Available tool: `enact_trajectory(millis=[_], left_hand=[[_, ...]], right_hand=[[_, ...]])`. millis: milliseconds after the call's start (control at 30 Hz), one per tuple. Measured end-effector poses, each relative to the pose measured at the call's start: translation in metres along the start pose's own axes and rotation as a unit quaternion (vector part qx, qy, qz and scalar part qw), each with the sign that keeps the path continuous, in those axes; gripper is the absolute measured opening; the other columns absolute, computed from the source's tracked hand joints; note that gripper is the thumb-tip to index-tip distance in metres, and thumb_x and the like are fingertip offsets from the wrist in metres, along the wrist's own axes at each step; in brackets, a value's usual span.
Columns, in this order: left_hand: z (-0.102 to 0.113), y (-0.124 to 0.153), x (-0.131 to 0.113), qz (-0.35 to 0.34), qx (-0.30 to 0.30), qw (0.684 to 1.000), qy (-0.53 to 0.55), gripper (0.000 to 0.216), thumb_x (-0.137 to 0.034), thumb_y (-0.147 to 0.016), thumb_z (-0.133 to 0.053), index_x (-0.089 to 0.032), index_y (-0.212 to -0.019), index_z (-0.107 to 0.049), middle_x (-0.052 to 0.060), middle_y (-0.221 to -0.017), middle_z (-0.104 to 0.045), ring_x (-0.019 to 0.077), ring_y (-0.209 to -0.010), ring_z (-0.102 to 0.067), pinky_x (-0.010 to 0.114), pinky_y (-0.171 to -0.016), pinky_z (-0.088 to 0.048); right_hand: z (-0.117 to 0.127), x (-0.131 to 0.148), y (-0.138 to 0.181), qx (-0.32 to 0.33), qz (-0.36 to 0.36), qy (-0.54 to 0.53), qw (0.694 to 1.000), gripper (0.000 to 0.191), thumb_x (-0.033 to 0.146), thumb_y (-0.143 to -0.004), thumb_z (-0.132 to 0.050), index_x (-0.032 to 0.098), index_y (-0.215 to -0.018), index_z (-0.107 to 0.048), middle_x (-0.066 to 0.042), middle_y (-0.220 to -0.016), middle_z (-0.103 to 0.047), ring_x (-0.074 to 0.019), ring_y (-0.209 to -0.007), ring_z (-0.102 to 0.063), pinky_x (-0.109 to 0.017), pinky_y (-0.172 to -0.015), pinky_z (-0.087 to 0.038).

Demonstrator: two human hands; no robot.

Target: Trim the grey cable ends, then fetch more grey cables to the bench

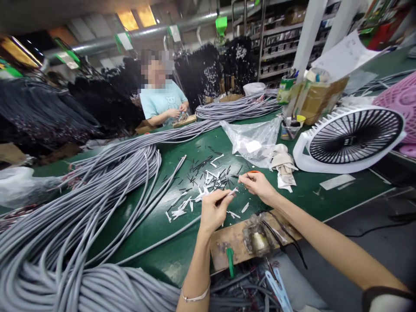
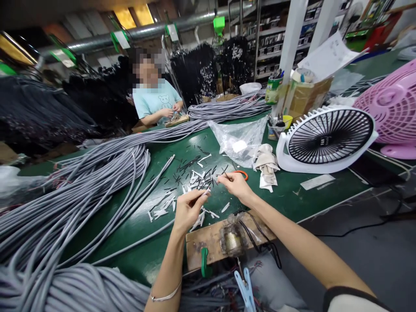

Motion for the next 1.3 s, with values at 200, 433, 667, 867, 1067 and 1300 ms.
enact_trajectory(millis=[200,433,667,867,1067,1300], left_hand=[[-0.001,0.000,0.005,0.065,0.026,0.997,0.028,0.030,-0.036,-0.083,-0.050,-0.013,-0.086,-0.069,0.003,-0.061,-0.064,0.0112,-0.052,-0.052,0.022,-0.051,-0.038],[-0.009,-0.001,0.004,-0.079,0.040,0.989,-0.122,0.018,-0.017,-0.081,-0.053,-0.016,-0.087,-0.070,0.003,-0.067,-0.061,0.0107,-0.061,-0.052,0.021,-0.059,-0.040],[0.010,-0.001,0.005,0.043,-0.129,0.988,0.079,0.022,-0.031,-0.077,-0.057,-0.013,-0.081,-0.069,0.004,-0.070,-0.063,0.0113,-0.059,-0.053,0.022,-0.055,-0.041],[0.006,-0.001,0.008,0.113,0.000,0.985,0.130,0.028,-0.036,-0.078,-0.056,-0.012,-0.081,-0.070,0.000,-0.059,-0.056,0.0076,-0.051,-0.042,0.020,-0.049,-0.033],[0.005,0.000,0.007,0.101,0.087,0.981,0.139,0.032,-0.038,-0.079,-0.054,-0.010,-0.083,-0.069,0.000,-0.058,-0.051,0.0074,-0.052,-0.037,0.020,-0.049,-0.028],[0.007,0.003,0.005,0.123,0.138,0.965,0.185,0.038,-0.043,-0.083,-0.047,-0.010,-0.080,-0.066,-0.004,-0.051,-0.033,0.0048,-0.046,-0.026,0.020,-0.044,-0.018]], right_hand=[[0.000,0.032,0.029,0.031,0.325,0.264,0.908,0.021,0.032,-0.078,-0.059,0.020,-0.093,-0.066,-0.002,-0.077,-0.057,-0.0095,-0.061,-0.047,-0.023,-0.055,-0.035],[-0.010,0.037,0.014,0.067,0.180,0.330,0.924,0.014,0.017,-0.069,-0.059,0.013,-0.055,-0.058,0.001,-0.054,-0.048,-0.0083,-0.052,-0.040,-0.024,-0.052,-0.030],[0.003,0.010,0.006,0.010,0.032,0.065,0.997,0.027,0.037,-0.064,-0.064,0.014,-0.055,-0.052,0.005,-0.049,-0.041,-0.0059,-0.046,-0.032,-0.022,-0.047,-0.025],[0.005,0.029,0.019,0.029,0.249,0.207,0.946,0.027,0.023,-0.079,-0.056,0.020,-0.105,-0.062,0.000,-0.074,-0.049,-0.0078,-0.058,-0.040,-0.022,-0.052,-0.033],[-0.013,0.035,0.011,0.091,0.323,0.247,0.909,0.014,0.012,-0.079,-0.054,0.014,-0.073,-0.067,-0.003,-0.070,-0.056,-0.0104,-0.065,-0.051,-0.024,-0.059,-0.039],[-0.007,0.033,0.016,0.111,0.379,0.234,0.889,0.025,0.012,-0.080,-0.054,0.019,-0.102,-0.064,-0.004,-0.084,-0.057,-0.0100,-0.073,-0.054,-0.023,-0.063,-0.043]])
Point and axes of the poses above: each hand's wrist, its own y-axis away from the middle knuckle, its own z-axis out of the back of the hand, x = y × z, the point moved 2 cm from there along -y, towards the middle knuckle
